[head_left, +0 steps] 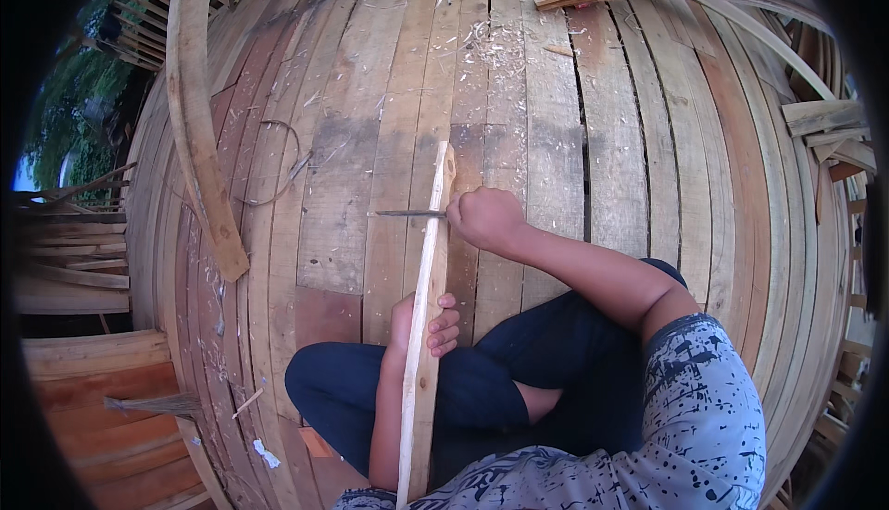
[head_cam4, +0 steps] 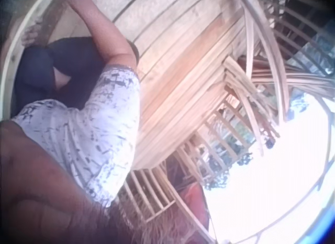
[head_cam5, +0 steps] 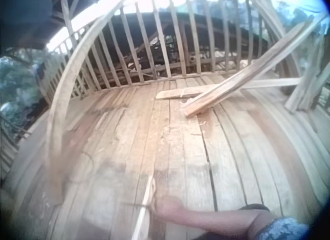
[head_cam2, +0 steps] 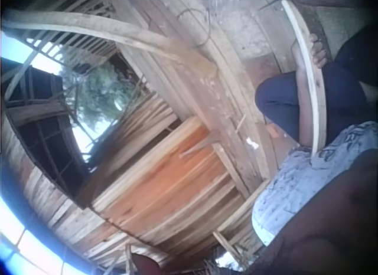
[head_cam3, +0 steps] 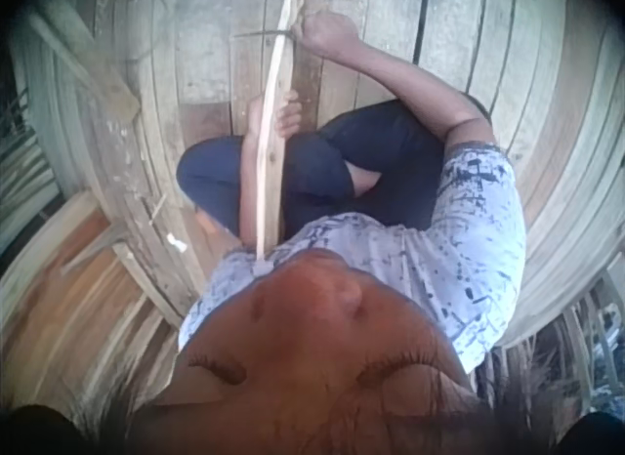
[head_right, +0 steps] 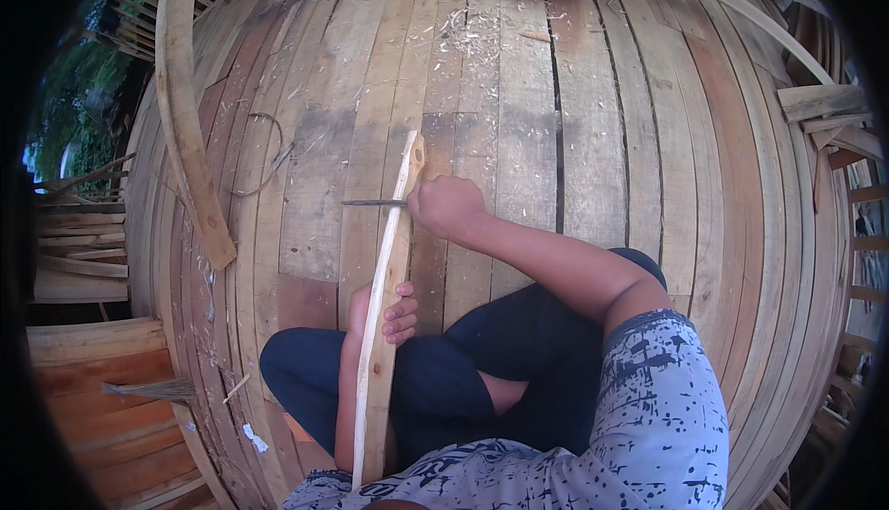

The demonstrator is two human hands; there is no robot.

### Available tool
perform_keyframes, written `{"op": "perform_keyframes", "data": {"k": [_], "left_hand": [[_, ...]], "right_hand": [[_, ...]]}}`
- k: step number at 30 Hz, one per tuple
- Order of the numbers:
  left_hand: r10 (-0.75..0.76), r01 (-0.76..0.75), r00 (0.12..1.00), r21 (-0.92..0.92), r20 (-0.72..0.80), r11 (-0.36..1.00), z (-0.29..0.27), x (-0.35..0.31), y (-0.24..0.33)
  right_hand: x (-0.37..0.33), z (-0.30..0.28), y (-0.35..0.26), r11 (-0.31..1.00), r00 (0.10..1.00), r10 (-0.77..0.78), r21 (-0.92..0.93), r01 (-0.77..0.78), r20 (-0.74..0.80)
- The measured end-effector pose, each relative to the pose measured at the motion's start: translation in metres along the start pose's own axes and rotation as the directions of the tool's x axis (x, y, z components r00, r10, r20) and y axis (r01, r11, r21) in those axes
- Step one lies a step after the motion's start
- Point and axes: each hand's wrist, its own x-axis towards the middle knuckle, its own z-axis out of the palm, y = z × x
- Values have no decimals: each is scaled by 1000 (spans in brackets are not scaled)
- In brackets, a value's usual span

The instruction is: The person sits cross-legged on a wooden floor and uses a knife to shave and shape a long, thin piece of wood. They hold the wood with their left hand and use the knife in their right hand to remove thin shavings, gradually refining the wood's surface and edges.

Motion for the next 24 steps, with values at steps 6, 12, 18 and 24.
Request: {"op": "perform_keyframes", "data": {"k": [6, 12, 18, 24], "left_hand": [[-13, 17, 998, 59, -59, 998, 8, 4, 0], [2, 3, 996, 58, -89, 998, 5, 0, -5], [8, 4, 995, 119, -97, 993, 3, -4, -2], [28, -4, 991, 183, -132, 983, -1, -2, -2]], "right_hand": [[26, -22, 30, 994, 994, 105, -13, -105, -25], [19, -1, 34, 999, 1000, 27, -32, -26, 15], [-7, -3, -10, 997, 994, -48, -51, 53, 97], [6, -5, 3, 997, 1000, 4, -82, -2, 21]]}}
